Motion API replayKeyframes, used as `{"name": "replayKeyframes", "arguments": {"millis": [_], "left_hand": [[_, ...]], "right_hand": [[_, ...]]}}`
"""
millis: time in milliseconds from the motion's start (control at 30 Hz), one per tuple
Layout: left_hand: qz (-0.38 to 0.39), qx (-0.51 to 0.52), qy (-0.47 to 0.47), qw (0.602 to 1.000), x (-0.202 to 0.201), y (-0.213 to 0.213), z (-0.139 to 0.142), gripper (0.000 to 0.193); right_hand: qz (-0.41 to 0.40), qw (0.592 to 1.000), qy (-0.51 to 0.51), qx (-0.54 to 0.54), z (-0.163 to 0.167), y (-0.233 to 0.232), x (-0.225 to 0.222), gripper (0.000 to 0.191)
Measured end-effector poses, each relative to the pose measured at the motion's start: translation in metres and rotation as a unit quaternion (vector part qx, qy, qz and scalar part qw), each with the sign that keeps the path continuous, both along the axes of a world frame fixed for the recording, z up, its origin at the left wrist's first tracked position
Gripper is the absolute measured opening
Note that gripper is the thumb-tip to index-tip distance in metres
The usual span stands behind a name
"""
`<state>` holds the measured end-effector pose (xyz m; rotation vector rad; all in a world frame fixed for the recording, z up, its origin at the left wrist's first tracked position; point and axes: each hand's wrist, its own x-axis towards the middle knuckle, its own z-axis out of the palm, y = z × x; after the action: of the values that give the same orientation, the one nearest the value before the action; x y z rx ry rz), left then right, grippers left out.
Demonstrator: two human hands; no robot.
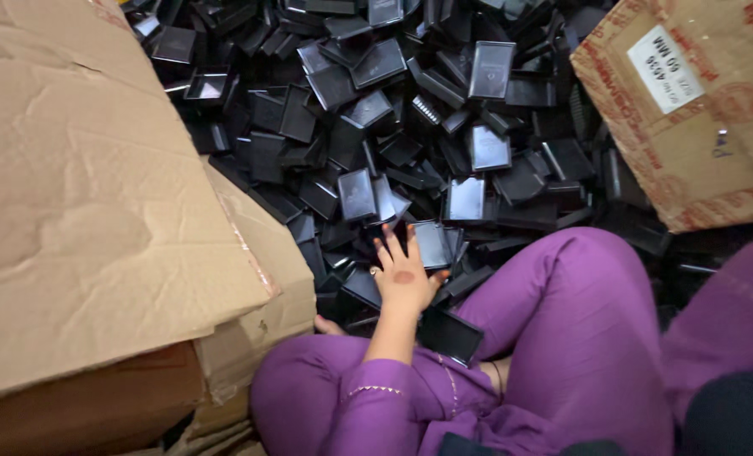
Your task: The person sits cross-legged on the floor and repeatedly picks up small black plastic components from a large pile. They turn each piece over in their hands, inspect it, and place it back into the pile. The task continues with the same repetitive handling pattern.
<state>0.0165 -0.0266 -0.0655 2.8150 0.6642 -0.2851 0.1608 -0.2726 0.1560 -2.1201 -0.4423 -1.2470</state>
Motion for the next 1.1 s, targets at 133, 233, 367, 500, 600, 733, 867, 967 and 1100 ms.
{"name": "replayKeyframes", "arguments": {"millis": [133, 233, 367, 500, 600, 733, 867, 967, 1100], "left_hand": [[0.012, 0.05, -0.021, 0.998, 0.006, -0.011, -0.005, 0.107], [-0.002, 0.071, -0.024, 0.997, 0.008, -0.008, -0.011, 0.1], [-0.085, 0.142, -0.162, 0.973, 0.008, -0.003, -0.015, 0.052], [-0.075, 0.081, -0.137, 0.984, 0.008, 0.006, -0.012, 0.014], [0.023, -0.065, -0.262, 0.963, 0.009, 0.011, -0.006, 0.015], [0.128, -0.174, -0.418, 0.882, 0.014, 0.01, -0.001, 0.02], [0.259, -0.323, -0.371, 0.831, 0.016, 0.014, -0.006, 0.035], [0.312, -0.486, -0.362, 0.732, 0.014, 0.019, -0.019, 0.038], [0.303, -0.665, -0.408, 0.547, 0.02, 0.026, -0.044, 0.025]], "right_hand": [[-0.062, 0.998, -0.018, 0.005, -0.022, 0.017, -0.005, 0.035], [-0.028, 0.999, -0.037, -0.005, 0.019, 0.013, -0.002, 0.035], [0.09, 0.988, 0.08, -0.098, 0.0, 0.051, -0.01, 0.035], [0.179, 0.87, 0.32, -0.33, -0.127, 0.106, -0.011, 0.067], [0.133, 0.796, 0.385, -0.448, -0.204, 0.118, 0.002, 0.084], [0.131, 0.755, 0.461, -0.448, -0.229, 0.122, 0.016, 0.068], [0.106, 0.751, 0.4, -0.515, -0.223, 0.132, 0.014, 0.073], [0.091, 0.753, 0.388, -0.524, -0.224, 0.138, 0.013, 0.082], [0.119, 0.75, 0.431, -0.487, -0.219, 0.135, 0.017, 0.072]]}}
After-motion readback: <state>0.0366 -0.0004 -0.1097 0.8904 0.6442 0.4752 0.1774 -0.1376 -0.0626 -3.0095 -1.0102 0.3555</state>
